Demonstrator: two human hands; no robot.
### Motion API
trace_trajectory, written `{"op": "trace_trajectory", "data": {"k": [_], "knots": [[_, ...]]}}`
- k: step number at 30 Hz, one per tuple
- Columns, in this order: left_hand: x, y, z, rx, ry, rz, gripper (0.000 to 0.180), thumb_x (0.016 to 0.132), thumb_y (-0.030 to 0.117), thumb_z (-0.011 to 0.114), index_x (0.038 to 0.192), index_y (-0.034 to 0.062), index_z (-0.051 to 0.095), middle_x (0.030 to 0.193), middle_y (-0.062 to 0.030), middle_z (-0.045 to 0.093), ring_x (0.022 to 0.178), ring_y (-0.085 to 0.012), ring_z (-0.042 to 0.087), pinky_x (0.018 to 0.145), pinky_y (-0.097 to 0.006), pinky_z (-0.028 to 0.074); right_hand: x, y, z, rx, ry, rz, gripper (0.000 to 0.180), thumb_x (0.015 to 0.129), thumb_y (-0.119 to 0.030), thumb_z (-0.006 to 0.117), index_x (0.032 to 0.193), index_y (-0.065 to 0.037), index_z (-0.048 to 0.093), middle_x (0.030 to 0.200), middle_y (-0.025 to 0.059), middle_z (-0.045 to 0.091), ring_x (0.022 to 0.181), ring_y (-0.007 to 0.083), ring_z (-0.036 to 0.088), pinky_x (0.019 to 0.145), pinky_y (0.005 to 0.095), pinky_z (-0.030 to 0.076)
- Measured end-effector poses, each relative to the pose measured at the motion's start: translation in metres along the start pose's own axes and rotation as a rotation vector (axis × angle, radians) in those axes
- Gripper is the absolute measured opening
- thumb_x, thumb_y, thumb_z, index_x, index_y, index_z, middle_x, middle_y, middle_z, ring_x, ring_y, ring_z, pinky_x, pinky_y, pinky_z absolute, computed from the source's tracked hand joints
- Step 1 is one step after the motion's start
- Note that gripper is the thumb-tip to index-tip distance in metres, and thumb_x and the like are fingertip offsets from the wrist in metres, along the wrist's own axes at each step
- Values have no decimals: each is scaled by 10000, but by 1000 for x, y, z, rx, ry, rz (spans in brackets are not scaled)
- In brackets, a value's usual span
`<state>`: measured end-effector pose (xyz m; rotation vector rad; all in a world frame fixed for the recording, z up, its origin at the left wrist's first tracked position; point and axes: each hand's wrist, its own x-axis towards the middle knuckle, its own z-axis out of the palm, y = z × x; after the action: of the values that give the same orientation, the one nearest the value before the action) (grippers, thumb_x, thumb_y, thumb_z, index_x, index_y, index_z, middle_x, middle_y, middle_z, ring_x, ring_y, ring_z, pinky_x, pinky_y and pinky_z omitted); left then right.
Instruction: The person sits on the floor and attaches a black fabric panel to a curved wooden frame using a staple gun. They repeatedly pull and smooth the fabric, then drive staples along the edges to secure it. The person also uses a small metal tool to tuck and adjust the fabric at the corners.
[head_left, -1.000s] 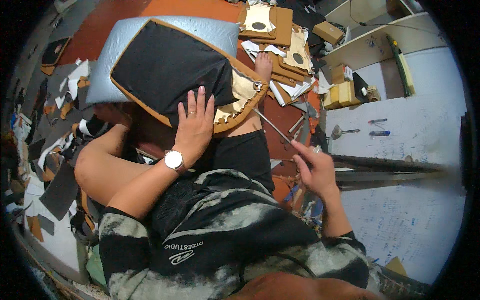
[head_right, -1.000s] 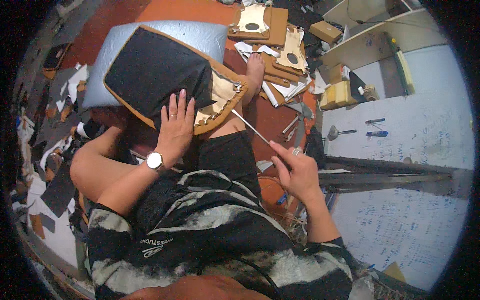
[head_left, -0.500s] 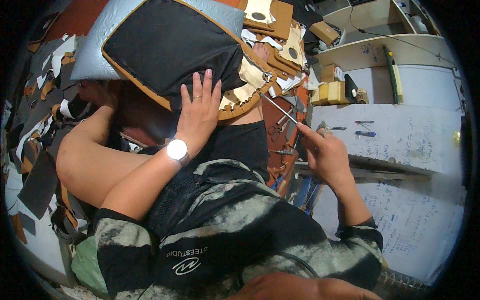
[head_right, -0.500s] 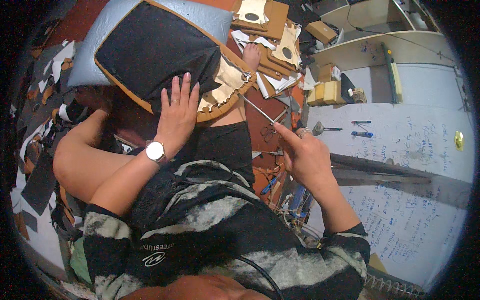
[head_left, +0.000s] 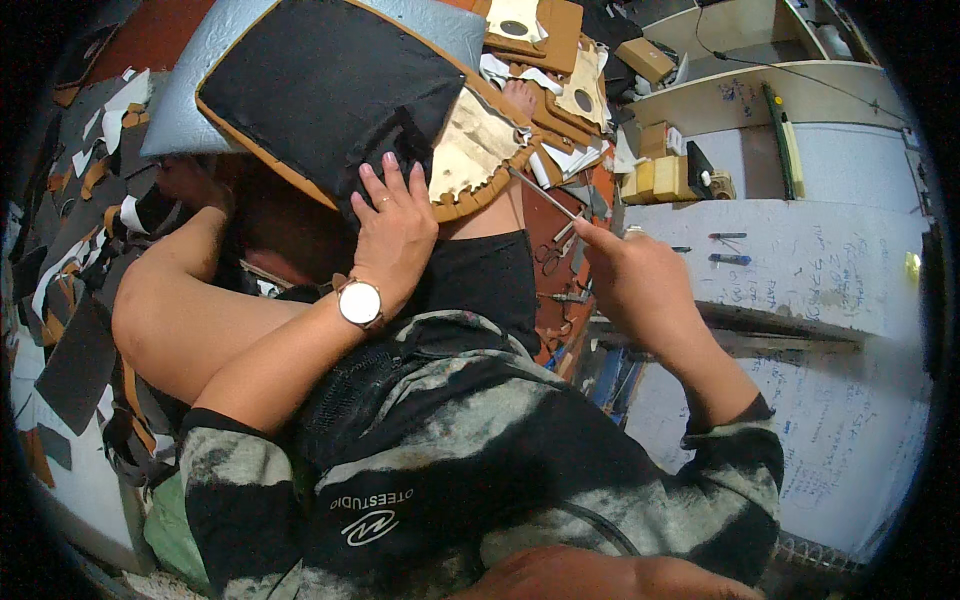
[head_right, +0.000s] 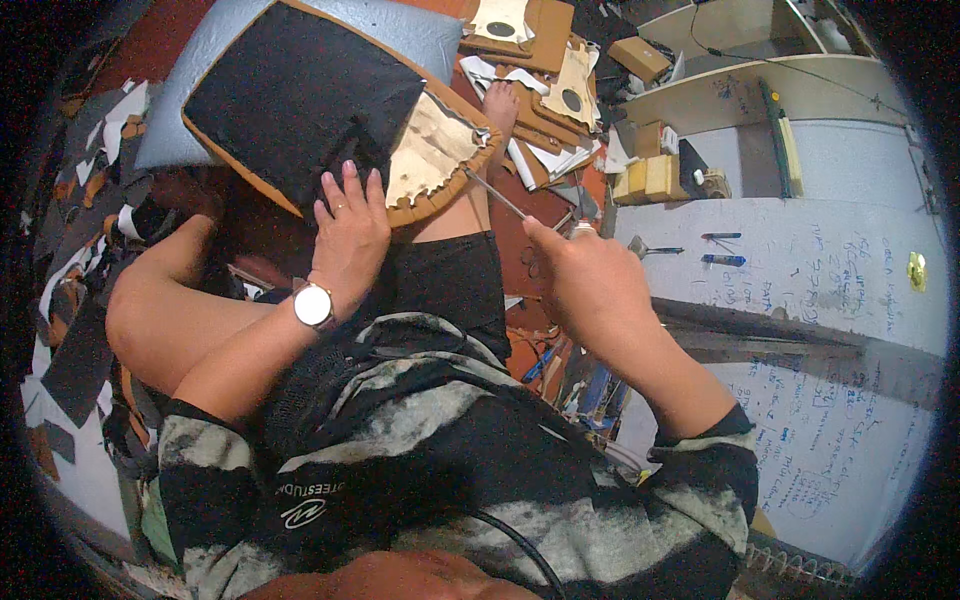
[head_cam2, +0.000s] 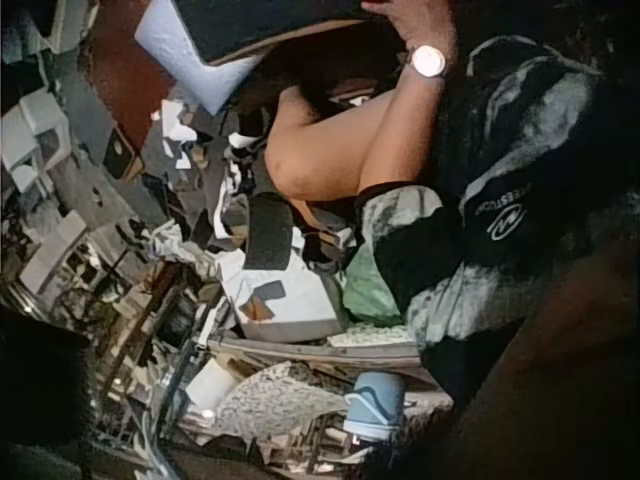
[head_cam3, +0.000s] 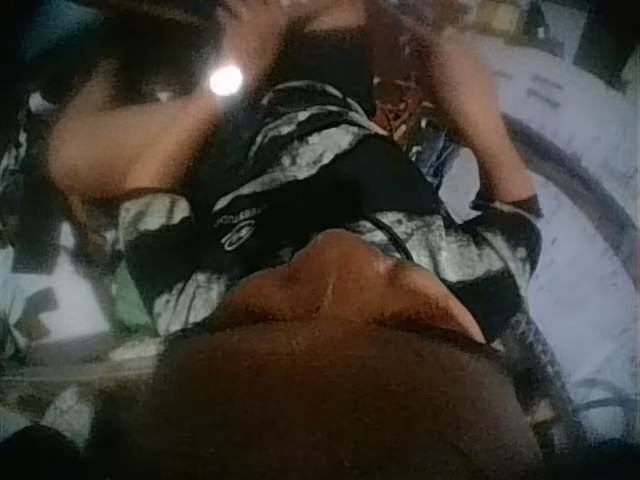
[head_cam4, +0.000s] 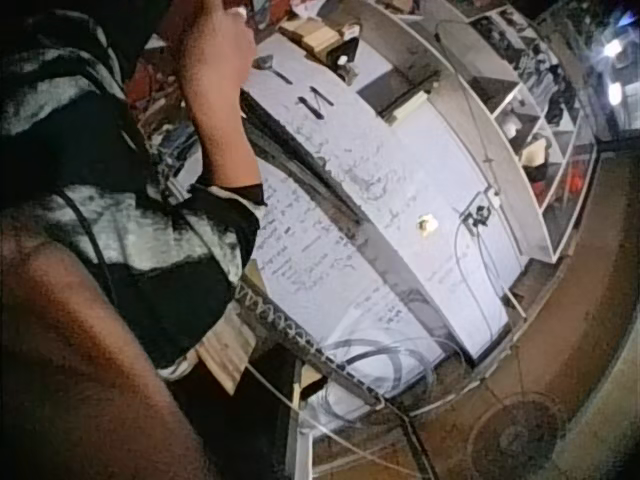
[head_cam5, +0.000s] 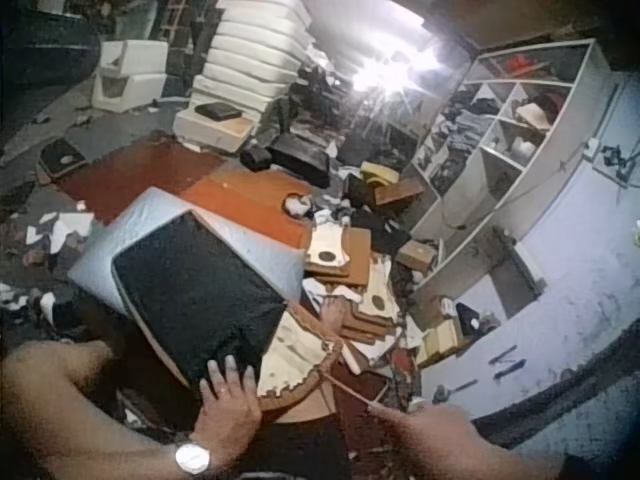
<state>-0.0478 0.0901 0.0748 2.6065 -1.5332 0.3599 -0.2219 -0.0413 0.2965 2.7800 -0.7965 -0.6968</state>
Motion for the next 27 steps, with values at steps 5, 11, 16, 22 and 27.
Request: {"op": "trace_trajectory", "data": {"k": [5,11,16,22,27], "knots": [[2,2,3,-68,-28,2,490,1014,71,538,1495,-20,566,1509,-373,535,1329,-572,591,969,-603,597,6,-9,8,-42,18,21,455,967,-151,662,1422,-174,669,889,216,735,827,410,762,713,507,602],[-1,6,6,-57,-14,-13,485,1014,76,540,1488,-22,571,1504,-369,544,1309,-573,606,976,-621,588,13,19,42,543,127,40,323,999,-135,708,1319,-158,747,948,253,749,783,419,734,683,464,573],[-2,5,2,-58,-28,-15,487,1015,75,535,1491,-20,571,1503,-367,548,1315,-566,606,984,-626,581,15,27,47,477,165,-8,314,995,-96,702,1297,-153,760,944,250,751,793,431,726,690,461,561],[-1,5,-1,-58,-35,-2,489,1019,71,530,1499,-19,565,1509,-367,546,1329,-562,598,1004,-627,572,4,21,74,515,217,18,333,1007,-116,705,1339,-127,724,885,195,752,673,300,707,636,407,538],[-1,3,-1,-46,-43,-2,490,1024,76,530,1504,-16,558,1518,-359,541,1342,-560,590,1016,-623,568,11,28,89,951,127,119,302,1023,-136,718,1311,-49,737,824,110,737,680,92,624,637,288,494]]}}
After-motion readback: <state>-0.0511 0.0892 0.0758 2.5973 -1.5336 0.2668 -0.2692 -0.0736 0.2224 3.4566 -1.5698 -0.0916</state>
